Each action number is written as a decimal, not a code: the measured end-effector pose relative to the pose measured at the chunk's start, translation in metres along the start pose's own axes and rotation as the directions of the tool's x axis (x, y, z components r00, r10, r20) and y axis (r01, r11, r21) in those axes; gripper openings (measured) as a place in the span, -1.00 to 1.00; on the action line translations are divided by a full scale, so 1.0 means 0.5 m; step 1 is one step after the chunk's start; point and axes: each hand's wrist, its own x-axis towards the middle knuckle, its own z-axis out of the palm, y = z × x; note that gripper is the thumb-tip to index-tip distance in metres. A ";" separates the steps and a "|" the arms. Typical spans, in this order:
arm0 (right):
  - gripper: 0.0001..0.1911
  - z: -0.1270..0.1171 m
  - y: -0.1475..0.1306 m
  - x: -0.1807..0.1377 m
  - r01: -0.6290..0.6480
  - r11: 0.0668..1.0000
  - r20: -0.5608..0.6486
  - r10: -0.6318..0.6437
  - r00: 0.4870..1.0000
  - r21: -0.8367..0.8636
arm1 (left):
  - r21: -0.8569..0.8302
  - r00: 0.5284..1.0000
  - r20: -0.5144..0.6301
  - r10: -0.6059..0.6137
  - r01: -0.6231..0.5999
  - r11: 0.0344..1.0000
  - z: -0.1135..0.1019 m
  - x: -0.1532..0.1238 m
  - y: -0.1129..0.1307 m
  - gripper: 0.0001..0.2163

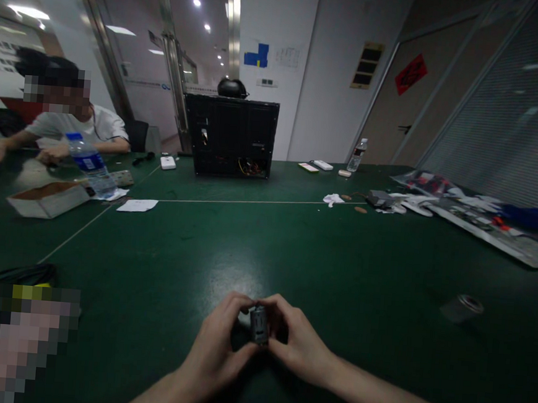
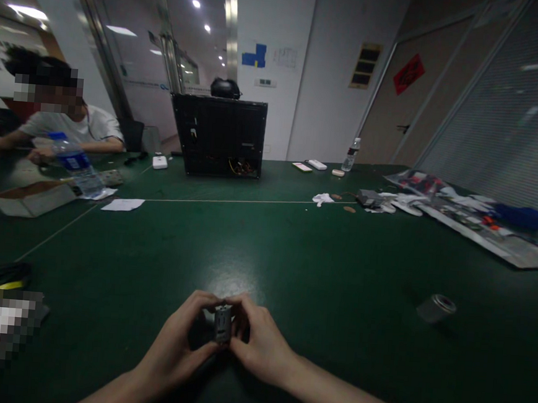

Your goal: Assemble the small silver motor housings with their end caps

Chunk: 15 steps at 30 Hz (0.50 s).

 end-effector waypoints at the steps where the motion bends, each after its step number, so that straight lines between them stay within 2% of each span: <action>1: -0.57 0.000 0.000 0.000 0.003 1.000 0.002 -0.003 1.000 -0.002 | -0.001 1.000 0.006 0.001 -0.001 1.000 0.000 0.000 0.000 -0.66; 15: -0.51 -0.003 -0.005 0.002 0.005 1.000 0.007 -0.005 1.000 -0.018 | -0.005 0.999 0.014 0.029 -0.029 1.000 -0.001 0.002 0.007 -0.57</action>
